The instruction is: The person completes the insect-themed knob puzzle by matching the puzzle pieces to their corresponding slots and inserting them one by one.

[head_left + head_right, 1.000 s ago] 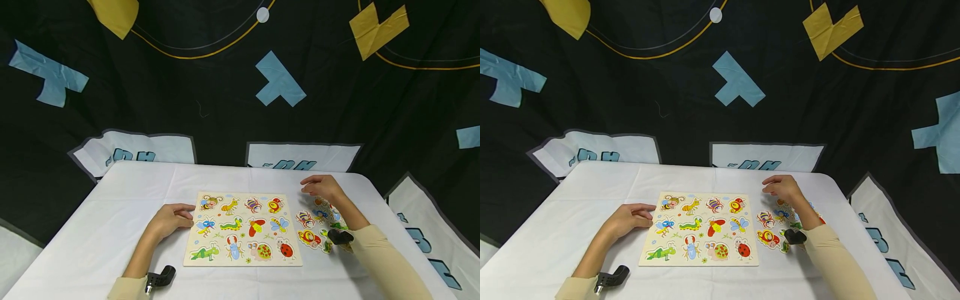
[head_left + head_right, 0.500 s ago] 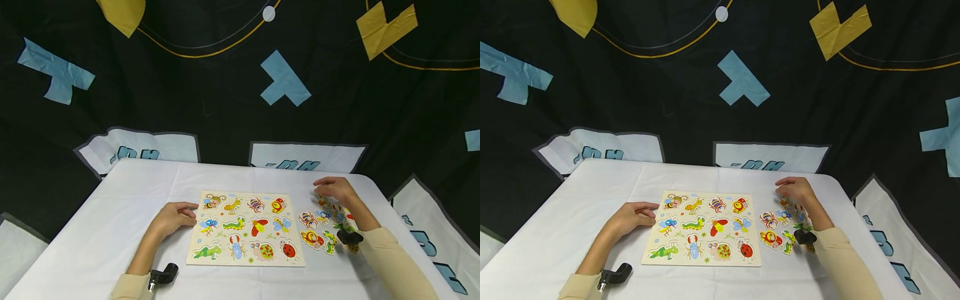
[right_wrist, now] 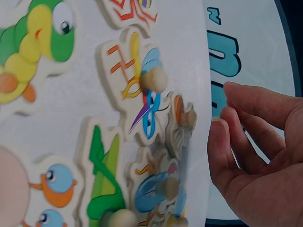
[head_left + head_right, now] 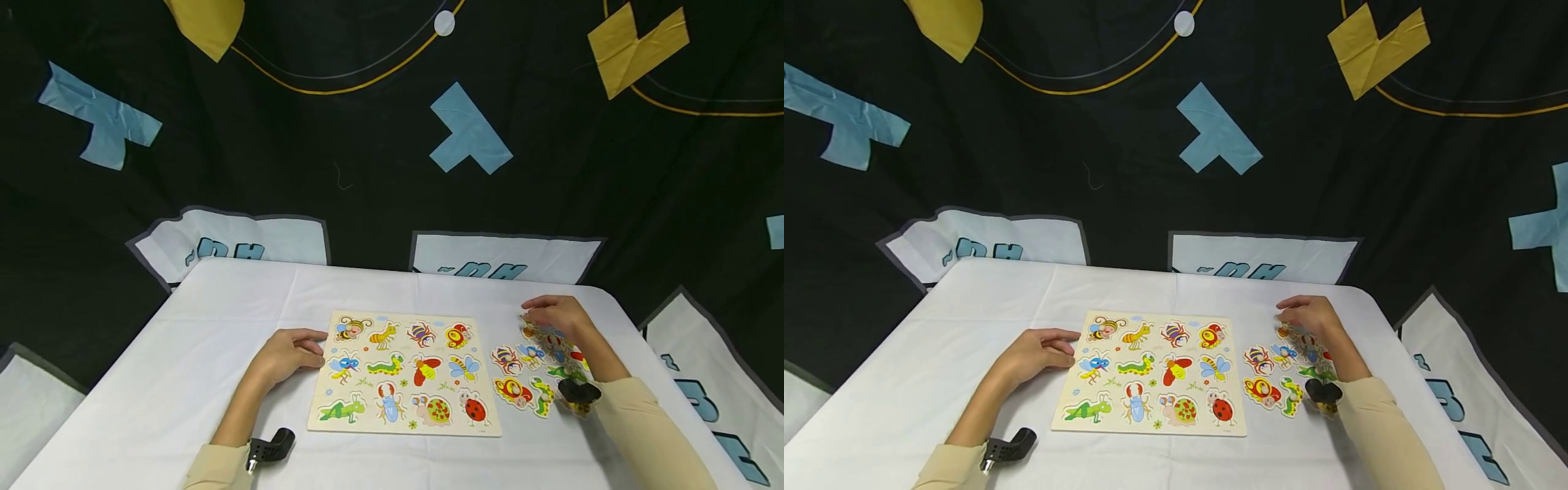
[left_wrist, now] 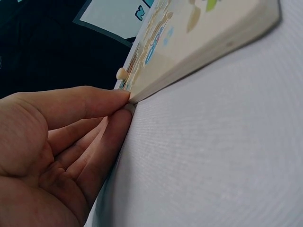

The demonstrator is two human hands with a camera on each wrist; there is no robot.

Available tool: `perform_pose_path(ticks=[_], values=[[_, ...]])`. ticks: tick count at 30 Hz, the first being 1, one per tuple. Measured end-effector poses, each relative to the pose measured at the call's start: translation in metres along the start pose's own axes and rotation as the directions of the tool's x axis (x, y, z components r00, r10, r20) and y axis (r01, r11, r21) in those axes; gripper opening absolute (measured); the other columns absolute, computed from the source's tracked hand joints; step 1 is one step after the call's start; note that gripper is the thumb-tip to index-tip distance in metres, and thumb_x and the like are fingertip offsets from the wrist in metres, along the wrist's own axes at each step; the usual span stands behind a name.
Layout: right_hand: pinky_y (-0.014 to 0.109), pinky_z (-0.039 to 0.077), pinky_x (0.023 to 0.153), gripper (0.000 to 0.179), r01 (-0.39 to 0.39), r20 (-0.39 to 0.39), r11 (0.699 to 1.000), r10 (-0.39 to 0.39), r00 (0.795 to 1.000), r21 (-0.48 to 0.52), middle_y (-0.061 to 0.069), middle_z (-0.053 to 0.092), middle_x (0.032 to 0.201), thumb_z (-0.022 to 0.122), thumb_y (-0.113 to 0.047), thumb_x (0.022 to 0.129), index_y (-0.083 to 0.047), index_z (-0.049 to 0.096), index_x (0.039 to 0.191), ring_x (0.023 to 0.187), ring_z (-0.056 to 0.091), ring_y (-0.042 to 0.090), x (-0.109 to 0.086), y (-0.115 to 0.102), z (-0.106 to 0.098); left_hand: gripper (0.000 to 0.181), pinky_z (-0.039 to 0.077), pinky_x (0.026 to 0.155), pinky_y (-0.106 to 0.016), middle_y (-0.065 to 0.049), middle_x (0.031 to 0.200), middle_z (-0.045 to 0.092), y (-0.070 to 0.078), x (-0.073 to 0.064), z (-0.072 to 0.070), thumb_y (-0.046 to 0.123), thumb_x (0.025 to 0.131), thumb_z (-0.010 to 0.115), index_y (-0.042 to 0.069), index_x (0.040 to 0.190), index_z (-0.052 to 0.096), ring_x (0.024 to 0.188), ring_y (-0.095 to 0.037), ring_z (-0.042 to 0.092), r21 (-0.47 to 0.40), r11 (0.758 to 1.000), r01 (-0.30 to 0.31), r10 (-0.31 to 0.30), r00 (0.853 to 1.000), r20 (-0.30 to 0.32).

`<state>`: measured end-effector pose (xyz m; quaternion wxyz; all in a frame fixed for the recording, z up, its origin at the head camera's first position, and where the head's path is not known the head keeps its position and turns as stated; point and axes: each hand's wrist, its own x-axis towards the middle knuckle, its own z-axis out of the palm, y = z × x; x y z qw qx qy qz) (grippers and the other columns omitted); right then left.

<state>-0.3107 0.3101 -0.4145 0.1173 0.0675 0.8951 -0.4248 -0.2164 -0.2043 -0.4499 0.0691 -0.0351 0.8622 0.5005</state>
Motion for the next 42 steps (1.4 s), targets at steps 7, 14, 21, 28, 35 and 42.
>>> perform_pose_path(ticks=[7,14,21,28,35,42], values=[[0.049,0.048,0.100,0.040,-0.012,-0.015,1.000,0.012,1.000,0.020,0.020,0.060,0.140,0.069,-0.026,0.094,-0.006,0.068,0.129,0.120,0.058,0.035,0.001,0.010,0.003,0.051,0.051,0.071,-0.026,-0.004,0.087,0.071,0.000,0.000,0.001,0.005,0.075,0.082,0.004,0.125,0.070,0.081,-0.015,0.062,-0.003,1.000,0.005,-0.005,1.000,0.000],[0.048,0.048,0.097,0.043,-0.002,-0.039,1.000,0.001,0.999,-0.015,0.021,0.062,0.137,0.071,-0.027,0.092,-0.006,0.068,0.129,0.115,0.060,0.034,-0.002,0.017,0.004,0.052,0.052,0.069,-0.025,-0.005,0.087,0.071,-0.001,0.001,0.001,0.002,0.074,0.081,0.001,0.125,0.069,0.080,-0.015,0.062,-0.030,1.000,-0.009,0.009,1.000,0.005],[0.044,0.046,0.093,0.046,-0.050,-0.038,0.999,0.050,0.998,-0.009,0.021,0.060,0.140,0.073,-0.030,0.091,-0.009,0.068,0.131,0.112,0.058,0.031,0.000,0.023,0.005,0.053,0.052,0.070,-0.025,-0.005,0.088,0.071,0.000,0.000,0.000,0.002,0.074,0.082,0.002,0.125,0.070,0.080,-0.015,0.063,-0.034,0.999,0.001,-0.001,1.000,0.006],[0.045,0.045,0.095,0.046,-0.054,-0.034,0.999,0.054,0.998,0.000,0.021,0.059,0.142,0.074,-0.030,0.090,-0.009,0.069,0.130,0.113,0.058,0.030,0.002,0.026,0.005,0.054,0.052,0.070,-0.025,-0.005,0.089,0.071,-0.001,0.000,0.001,0.003,0.073,0.082,0.003,0.126,0.070,0.080,-0.014,0.063,-0.029,1.000,0.004,-0.004,1.000,0.005],[0.037,0.045,0.088,0.043,-0.050,-0.031,0.999,0.050,0.998,0.006,0.021,0.060,0.140,0.076,-0.028,0.088,-0.009,0.071,0.127,0.110,0.059,0.028,0.003,0.030,0.007,0.054,0.052,0.070,-0.026,-0.004,0.089,0.072,-0.002,0.001,0.001,0.004,0.073,0.083,0.003,0.126,0.070,0.080,-0.014,0.063,-0.022,1.000,-0.002,0.002,1.000,0.006],[0.032,0.046,0.082,0.045,-0.064,-0.008,0.998,0.064,0.998,0.016,0.021,0.058,0.142,0.075,-0.028,0.088,-0.010,0.070,0.130,0.109,0.058,0.028,0.003,0.032,0.008,0.054,0.052,0.070,-0.025,-0.005,0.089,0.071,-0.002,0.001,0.001,0.003,0.074,0.083,0.003,0.126,0.070,0.081,-0.015,0.063,-0.032,0.999,0.003,-0.002,1.000,0.004]])
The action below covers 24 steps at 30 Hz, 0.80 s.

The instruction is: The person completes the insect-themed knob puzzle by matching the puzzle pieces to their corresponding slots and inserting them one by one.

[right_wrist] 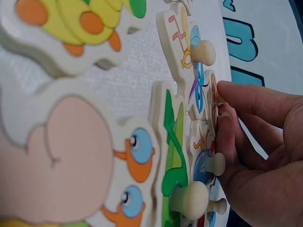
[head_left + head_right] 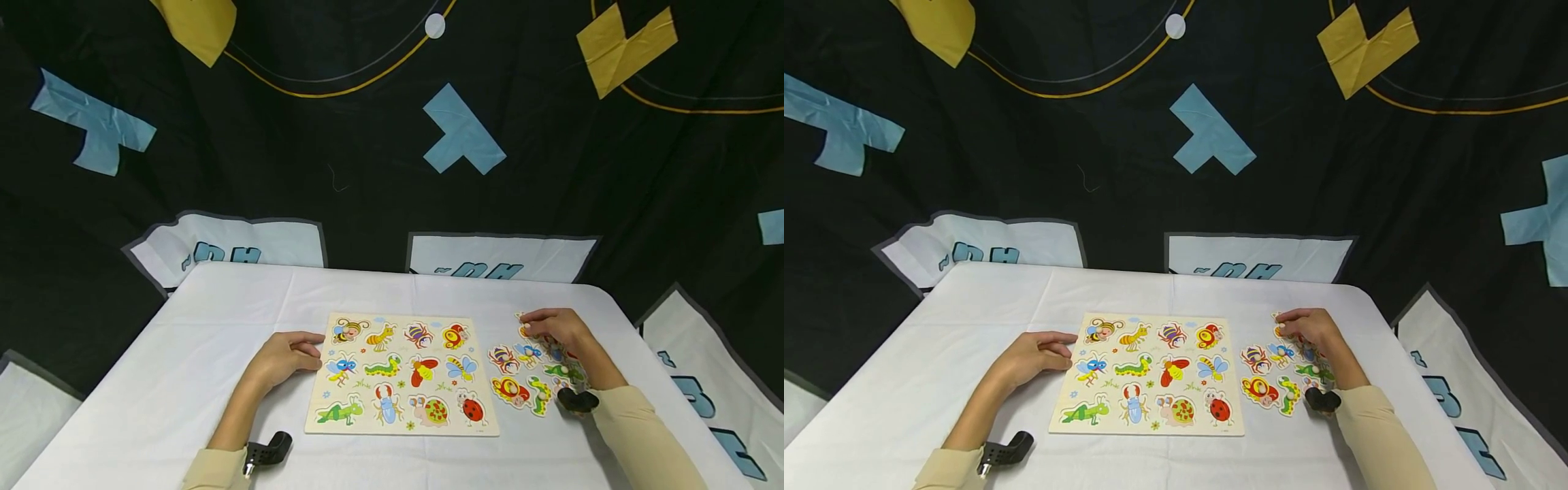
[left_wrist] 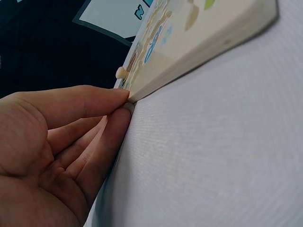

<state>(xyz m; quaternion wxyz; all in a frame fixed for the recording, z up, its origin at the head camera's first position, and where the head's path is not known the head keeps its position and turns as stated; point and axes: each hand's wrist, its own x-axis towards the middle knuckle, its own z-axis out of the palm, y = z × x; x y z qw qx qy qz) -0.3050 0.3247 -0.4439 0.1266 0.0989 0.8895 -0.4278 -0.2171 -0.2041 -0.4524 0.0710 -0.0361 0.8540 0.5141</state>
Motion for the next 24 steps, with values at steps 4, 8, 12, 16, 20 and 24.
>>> perform_pose_path(ticks=[4,8,12,16,20,24], values=[[0.033,0.045,0.083,0.046,-0.003,0.004,1.000,0.003,1.000,-0.010,0.022,0.057,0.142,0.075,-0.029,0.088,-0.011,0.070,0.130,0.110,0.057,0.030,0.0001,0.0012,0.0003,0.053,0.052,0.070,-0.025,-0.005,0.088,0.071,-0.0002,-0.0004,0.0003,0.004,0.074,0.083,0.003,0.126,0.070,0.081,-0.015,0.063,0.002,1.000,0.004,-0.004,1.000,-0.002],[0.031,0.046,0.077,0.045,-0.002,0.001,1.000,0.002,1.000,-0.020,0.022,0.060,0.137,0.075,-0.028,0.088,-0.010,0.070,0.128,0.106,0.058,0.029,0.0009,0.0016,0.0011,0.053,0.051,0.070,-0.025,-0.005,0.088,0.071,0.0002,-0.0007,0.0004,0.004,0.074,0.083,0.003,0.125,0.070,0.081,-0.015,0.062,0.009,1.000,0.005,-0.005,1.000,-0.007],[0.028,0.047,0.072,0.043,-0.003,-0.001,1.000,0.003,1.000,-0.021,0.022,0.063,0.131,0.075,-0.028,0.088,-0.009,0.071,0.126,0.101,0.059,0.027,-0.0001,0.0018,0.0012,0.053,0.051,0.071,-0.026,-0.004,0.088,0.071,0.0011,-0.0008,0.0005,0.004,0.074,0.083,0.003,0.125,0.070,0.081,-0.015,0.063,0.012,1.000,0.005,-0.005,1.000,-0.005],[0.029,0.048,0.073,0.043,-0.014,0.001,1.000,0.014,1.000,-0.028,0.022,0.063,0.131,0.075,-0.029,0.089,-0.009,0.071,0.127,0.101,0.060,0.027,-0.0007,0.0012,0.0008,0.054,0.051,0.070,-0.026,-0.004,0.087,0.071,0.0018,-0.0011,0.0003,0.004,0.074,0.083,0.003,0.126,0.069,0.080,-0.015,0.063,0.016,1.000,0.004,-0.004,1.000,0.001],[0.031,0.046,0.078,0.041,-0.018,0.005,0.999,0.018,1.000,-0.029,0.022,0.061,0.135,0.073,-0.028,0.089,-0.010,0.071,0.127,0.105,0.058,0.029,0.0010,-0.0007,-0.0004,0.054,0.052,0.071,-0.026,-0.004,0.087,0.071,0.0021,-0.0016,-0.0004,0.004,0.074,0.083,0.003,0.126,0.069,0.081,-0.015,0.063,0.011,1.000,0.004,-0.004,1.000,0.001],[0.034,0.045,0.082,0.039,-0.020,0.006,1.000,0.020,1.000,-0.019,0.023,0.060,0.137,0.072,-0.025,0.090,-0.010,0.072,0.125,0.109,0.056,0.031,0.0023,-0.0015,-0.0015,0.054,0.052,0.071,-0.025,-0.004,0.087,0.071,0.0026,-0.0015,-0.0006,0.003,0.074,0.082,0.003,0.126,0.069,0.081,-0.015,0.063,0.007,1.000,0.005,-0.005,1.000,0.002]])
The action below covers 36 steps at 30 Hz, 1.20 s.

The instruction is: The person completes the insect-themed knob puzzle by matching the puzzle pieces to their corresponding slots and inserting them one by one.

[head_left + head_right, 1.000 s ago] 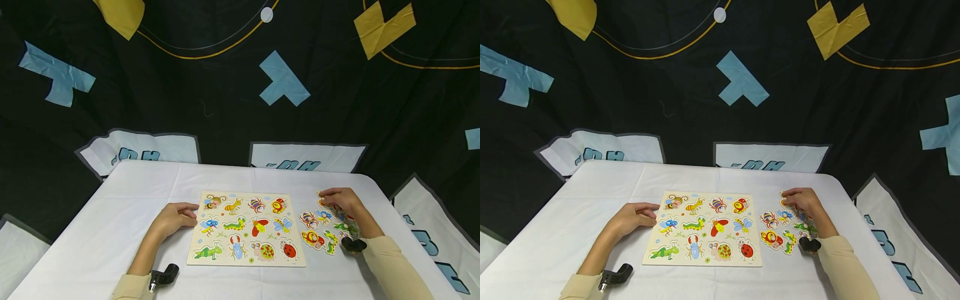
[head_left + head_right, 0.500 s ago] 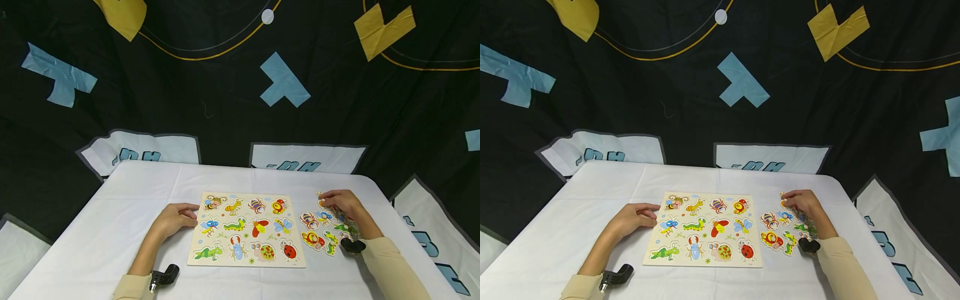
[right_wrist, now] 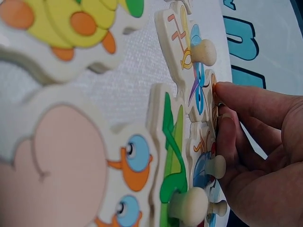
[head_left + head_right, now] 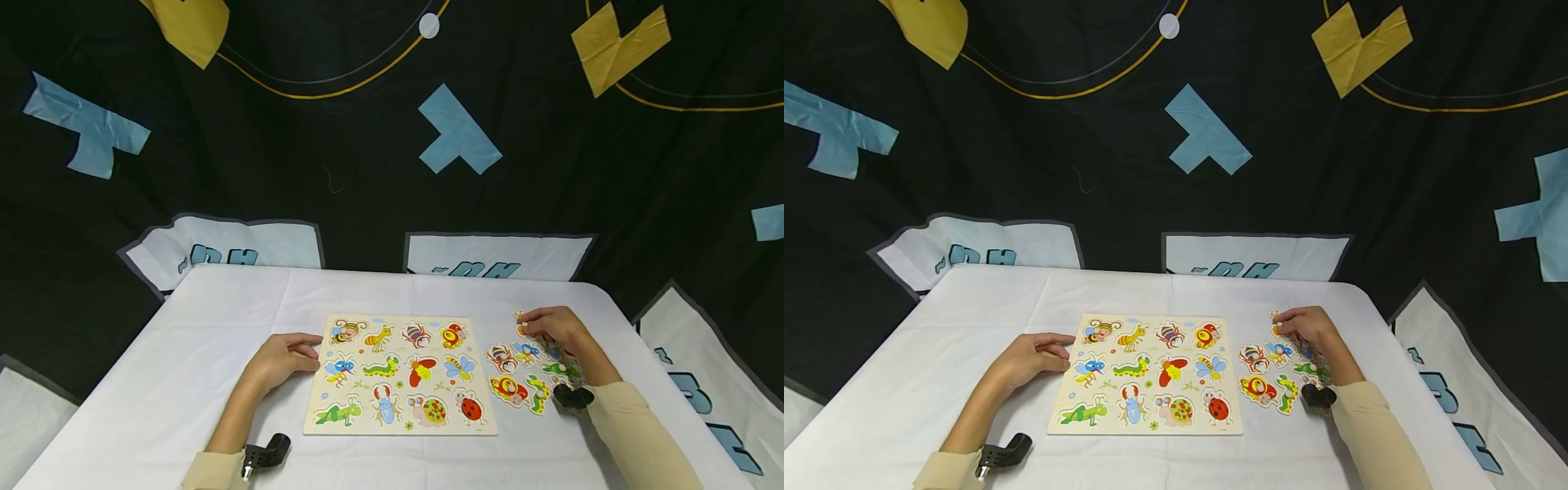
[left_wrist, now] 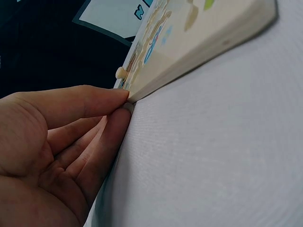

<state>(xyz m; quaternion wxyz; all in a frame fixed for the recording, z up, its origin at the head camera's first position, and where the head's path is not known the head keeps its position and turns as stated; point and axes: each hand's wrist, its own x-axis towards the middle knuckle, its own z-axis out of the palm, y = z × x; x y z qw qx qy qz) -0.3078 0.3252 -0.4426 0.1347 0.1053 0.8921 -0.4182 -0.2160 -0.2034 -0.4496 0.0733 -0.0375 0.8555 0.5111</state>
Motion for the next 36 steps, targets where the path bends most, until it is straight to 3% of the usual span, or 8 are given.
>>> perform_pose_path(ticks=[14,28,36], values=[[0.031,0.046,0.074,0.035,-0.024,-0.017,0.999,0.023,1.000,-0.030,0.021,0.066,0.126,0.074,-0.024,0.088,-0.010,0.075,0.120,0.099,0.059,0.028,0.000,-0.005,0.001,0.054,0.052,0.070,-0.026,-0.005,0.088,0.072,0.000,-0.001,0.000,0.003,0.074,0.083,0.002,0.126,0.069,0.080,-0.014,0.064,-0.009,1.000,-0.001,0.001,1.000,-0.001],[0.039,0.046,0.086,0.032,0.036,-0.045,0.999,-0.038,0.998,-0.035,0.021,0.064,0.132,0.075,-0.024,0.090,-0.009,0.076,0.118,0.104,0.058,0.028,-0.004,-0.025,0.008,0.053,0.052,0.070,-0.025,-0.005,0.088,0.072,0.000,-0.001,0.000,0.003,0.075,0.082,0.002,0.126,0.069,0.080,-0.014,0.064,-0.008,1.000,-0.004,0.004,1.000,0.001],[0.032,0.051,0.080,0.029,0.079,-0.047,0.997,-0.080,0.996,-0.019,0.016,0.071,0.122,0.078,-0.020,0.086,-0.007,0.078,0.112,0.091,0.065,0.019,-0.003,-0.037,0.015,0.053,0.053,0.069,-0.025,-0.004,0.086,0.071,0.000,0.000,-0.001,0.002,0.074,0.082,0.001,0.126,0.069,0.079,-0.014,0.064,-0.021,1.000,-0.011,0.011,1.000,0.003]])
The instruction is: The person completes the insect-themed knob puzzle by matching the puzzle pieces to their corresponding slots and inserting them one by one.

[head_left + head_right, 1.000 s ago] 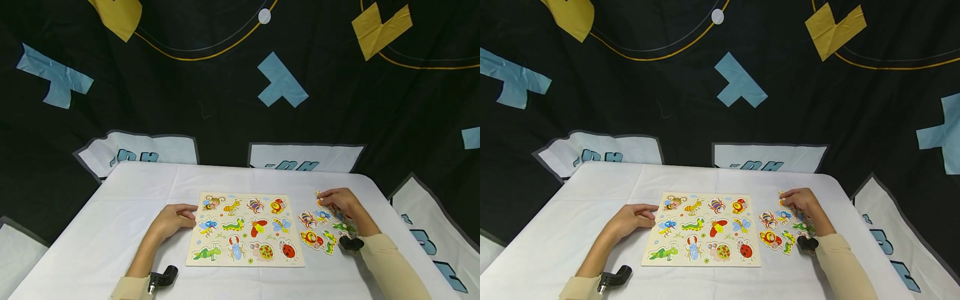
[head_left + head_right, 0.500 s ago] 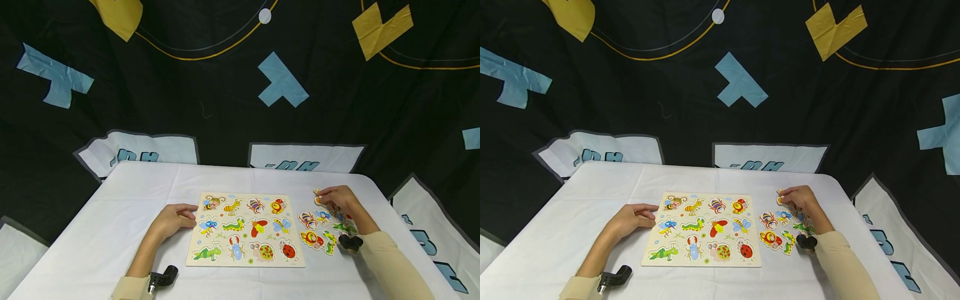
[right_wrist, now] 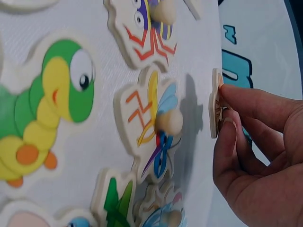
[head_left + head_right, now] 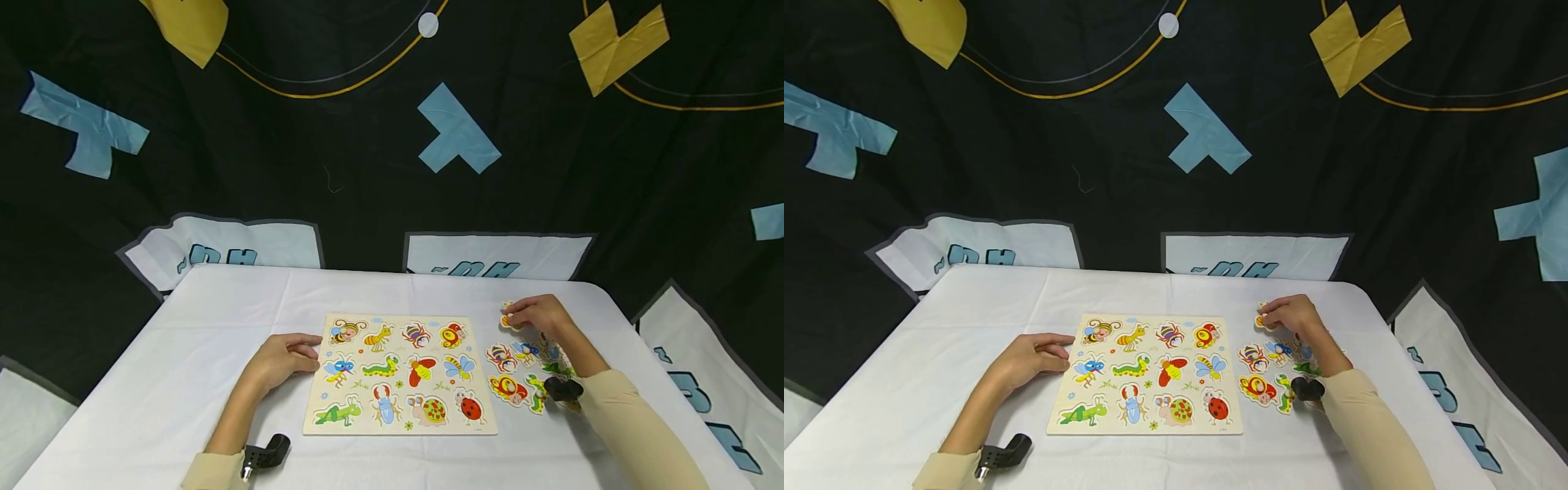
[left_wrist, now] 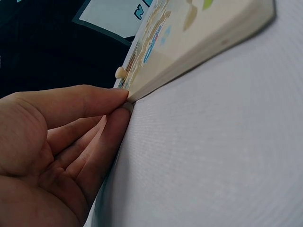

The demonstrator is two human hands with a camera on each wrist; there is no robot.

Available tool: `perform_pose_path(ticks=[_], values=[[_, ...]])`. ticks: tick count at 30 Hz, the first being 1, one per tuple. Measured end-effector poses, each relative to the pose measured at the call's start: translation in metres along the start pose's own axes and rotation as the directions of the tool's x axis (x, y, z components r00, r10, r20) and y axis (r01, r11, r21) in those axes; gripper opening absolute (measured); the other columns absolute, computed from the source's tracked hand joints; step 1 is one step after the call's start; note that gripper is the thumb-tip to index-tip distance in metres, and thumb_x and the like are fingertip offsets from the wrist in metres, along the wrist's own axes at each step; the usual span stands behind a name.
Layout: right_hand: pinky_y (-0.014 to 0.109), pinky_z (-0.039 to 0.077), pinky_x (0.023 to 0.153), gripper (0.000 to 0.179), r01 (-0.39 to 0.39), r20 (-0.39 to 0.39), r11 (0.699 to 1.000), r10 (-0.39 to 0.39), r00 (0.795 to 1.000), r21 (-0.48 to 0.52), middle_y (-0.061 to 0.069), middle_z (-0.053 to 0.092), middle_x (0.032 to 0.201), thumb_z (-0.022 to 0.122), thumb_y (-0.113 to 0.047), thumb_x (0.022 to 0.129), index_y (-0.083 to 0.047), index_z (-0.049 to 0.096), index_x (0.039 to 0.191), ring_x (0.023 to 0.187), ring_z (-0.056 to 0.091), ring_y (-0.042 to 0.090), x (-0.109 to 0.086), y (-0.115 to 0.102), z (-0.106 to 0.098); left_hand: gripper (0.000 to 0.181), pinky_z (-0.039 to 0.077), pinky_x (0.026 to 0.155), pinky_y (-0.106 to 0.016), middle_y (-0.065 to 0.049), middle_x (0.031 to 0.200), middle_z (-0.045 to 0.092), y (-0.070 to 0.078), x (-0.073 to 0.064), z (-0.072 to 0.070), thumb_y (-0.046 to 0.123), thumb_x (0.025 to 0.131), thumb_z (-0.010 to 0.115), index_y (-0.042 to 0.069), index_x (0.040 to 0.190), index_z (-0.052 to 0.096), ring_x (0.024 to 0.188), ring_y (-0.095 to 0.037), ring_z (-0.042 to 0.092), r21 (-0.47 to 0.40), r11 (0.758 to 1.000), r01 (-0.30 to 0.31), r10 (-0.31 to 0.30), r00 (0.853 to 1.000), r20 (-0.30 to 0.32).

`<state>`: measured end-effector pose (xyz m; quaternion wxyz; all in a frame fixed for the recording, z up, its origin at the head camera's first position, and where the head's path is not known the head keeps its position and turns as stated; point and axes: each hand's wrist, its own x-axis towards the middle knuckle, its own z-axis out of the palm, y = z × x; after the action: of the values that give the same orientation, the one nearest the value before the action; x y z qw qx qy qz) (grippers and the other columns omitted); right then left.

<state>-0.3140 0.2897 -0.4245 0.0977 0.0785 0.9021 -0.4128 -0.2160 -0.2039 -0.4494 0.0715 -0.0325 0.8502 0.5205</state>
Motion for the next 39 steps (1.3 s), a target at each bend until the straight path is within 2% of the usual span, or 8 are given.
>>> perform_pose_path(ticks=[9,14,22,39], values=[[0.032,0.055,0.080,0.024,0.043,0.017,0.998,-0.044,0.999,0.040,0.017,0.073,0.118,0.078,-0.013,0.086,-0.002,0.078,0.107,0.089,0.069,0.018,-0.002,-0.014,0.011,0.054,0.053,0.070,-0.025,-0.004,0.087,0.072,-0.001,0.000,0.000,0.003,0.075,0.082,0.000,0.127,0.068,0.080,-0.014,0.064,0.008,1.000,-0.006,0.006,1.000,0.006],[0.031,0.056,0.080,0.024,0.058,0.033,0.998,-0.058,0.998,0.002,0.016,0.072,0.118,0.078,-0.016,0.086,-0.003,0.078,0.106,0.092,0.067,0.019,-0.004,-0.022,0.018,0.054,0.053,0.070,-0.024,-0.005,0.087,0.072,-0.001,0.001,-0.001,0.002,0.074,0.082,0.000,0.126,0.068,0.080,-0.014,0.064,-0.002,1.000,-0.011,0.011,1.000,0.011],[0.034,0.054,0.082,0.023,0.096,0.035,0.994,-0.095,0.995,-0.048,0.011,0.075,0.109,0.082,-0.020,0.084,-0.006,0.079,0.102,0.089,0.063,0.020,-0.003,-0.033,0.028,0.054,0.053,0.070,-0.024,-0.004,0.088,0.072,-0.001,0.001,-0.002,0.003,0.074,0.082,0.001,0.127,0.069,0.081,-0.014,0.064,0.006,1.000,-0.008,0.008,1.000,0.009],[0.040,0.055,0.082,0.020,0.166,0.075,0.986,-0.165,0.983,-0.005,0.003,0.077,0.094,0.085,-0.021,0.079,-0.008,0.080,0.094,0.087,0.064,0.021,-0.005,-0.052,0.048,0.053,0.053,0.070,-0.024,-0.005,0.089,0.073,-0.002,0.002,-0.002,0.002,0.075,0.081,0.000,0.126,0.068,0.081,-0.013,0.065,-0.004,1.000,-0.015,0.015,1.000,0.020]])
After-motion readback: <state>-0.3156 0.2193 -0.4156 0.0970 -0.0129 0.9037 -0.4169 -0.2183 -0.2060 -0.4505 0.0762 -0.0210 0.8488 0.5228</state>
